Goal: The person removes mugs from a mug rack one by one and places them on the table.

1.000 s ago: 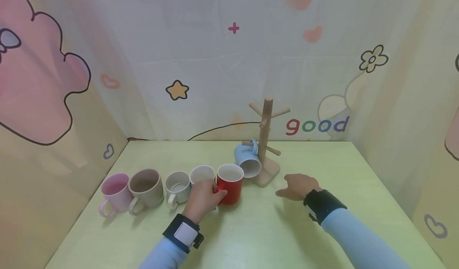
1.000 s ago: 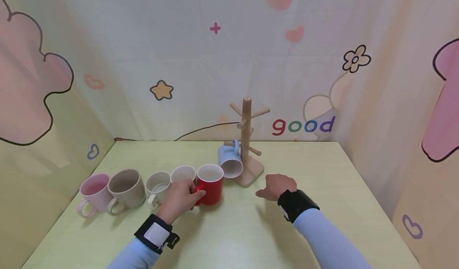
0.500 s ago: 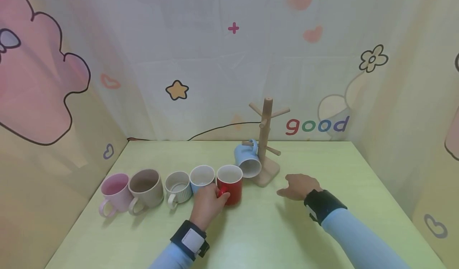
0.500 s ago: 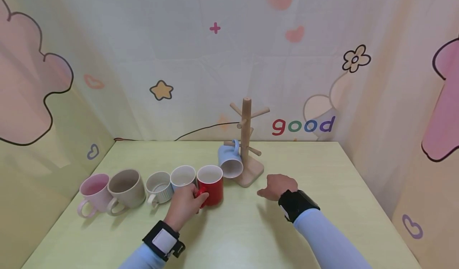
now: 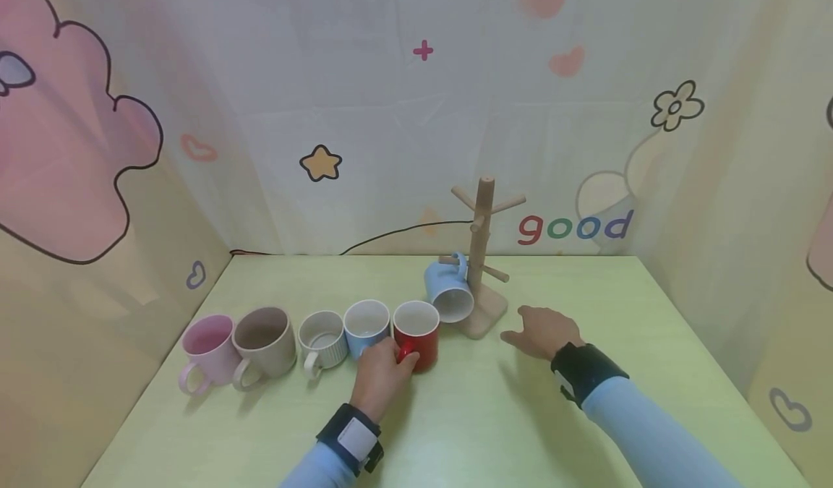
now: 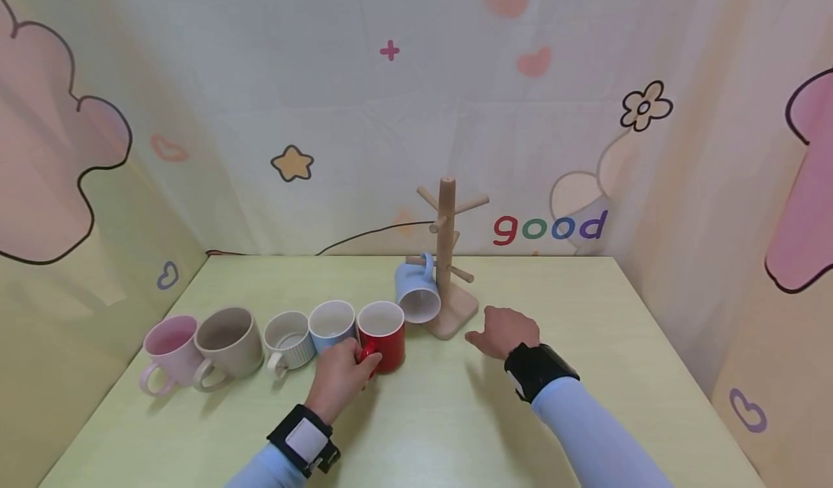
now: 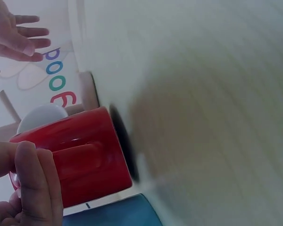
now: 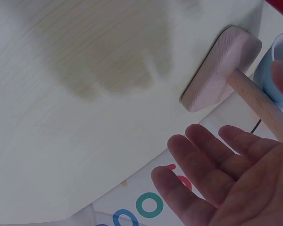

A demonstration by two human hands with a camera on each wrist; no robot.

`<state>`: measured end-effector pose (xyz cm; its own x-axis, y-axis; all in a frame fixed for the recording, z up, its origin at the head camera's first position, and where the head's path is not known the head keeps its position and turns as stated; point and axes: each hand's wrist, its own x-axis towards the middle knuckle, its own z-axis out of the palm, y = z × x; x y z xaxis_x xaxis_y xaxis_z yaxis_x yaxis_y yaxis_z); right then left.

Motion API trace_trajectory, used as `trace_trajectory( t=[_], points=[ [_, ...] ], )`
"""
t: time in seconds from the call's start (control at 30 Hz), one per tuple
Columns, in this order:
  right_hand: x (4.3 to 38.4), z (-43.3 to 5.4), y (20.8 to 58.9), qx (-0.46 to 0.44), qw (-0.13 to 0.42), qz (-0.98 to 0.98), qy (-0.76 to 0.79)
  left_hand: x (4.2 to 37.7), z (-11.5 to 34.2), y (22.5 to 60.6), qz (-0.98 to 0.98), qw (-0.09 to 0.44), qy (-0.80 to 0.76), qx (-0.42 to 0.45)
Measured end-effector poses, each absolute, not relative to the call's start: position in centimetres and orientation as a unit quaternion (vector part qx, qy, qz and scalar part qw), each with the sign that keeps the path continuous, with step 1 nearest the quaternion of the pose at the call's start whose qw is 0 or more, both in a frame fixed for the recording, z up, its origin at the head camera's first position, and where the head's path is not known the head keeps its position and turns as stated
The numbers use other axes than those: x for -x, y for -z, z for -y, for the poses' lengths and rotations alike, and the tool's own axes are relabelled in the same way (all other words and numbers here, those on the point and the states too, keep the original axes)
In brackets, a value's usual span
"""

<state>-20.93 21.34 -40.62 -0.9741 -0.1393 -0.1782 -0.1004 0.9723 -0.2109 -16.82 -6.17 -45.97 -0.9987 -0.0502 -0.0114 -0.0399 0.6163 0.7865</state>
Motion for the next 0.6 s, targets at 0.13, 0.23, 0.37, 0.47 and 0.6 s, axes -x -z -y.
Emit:
trace_trajectory(
  t=[0.13, 0.23, 0.37, 0.47, 0.6],
  points=[
    [21.02, -21.39, 40.66, 0.060, 0.098, -0.988, 0.101, 16.78, 6.14, 46.29, 0.899, 0.006, 0.437, -0.016],
    [20.99, -21.41, 40.78, 0.058, 0.105, -0.988, 0.098, 16.72, 6.14, 46.46, 0.896, -0.004, 0.445, -0.015],
    [21.01, -21.46, 40.98, 0.057, 0.110, -0.988, 0.094, 16.65, 6.15, 46.71, 0.894, -0.010, 0.448, -0.012],
    [21.09, -21.54, 41.09, 0.056, 0.109, -0.988, 0.094, 16.67, 6.17, 46.88, 0.900, 0.000, 0.435, 0.001],
    [21.20, -21.58, 41.24, 0.056, 0.109, -0.988, 0.097, 16.68, 6.28, 46.97, 0.907, 0.014, 0.421, 0.016]
  ],
)
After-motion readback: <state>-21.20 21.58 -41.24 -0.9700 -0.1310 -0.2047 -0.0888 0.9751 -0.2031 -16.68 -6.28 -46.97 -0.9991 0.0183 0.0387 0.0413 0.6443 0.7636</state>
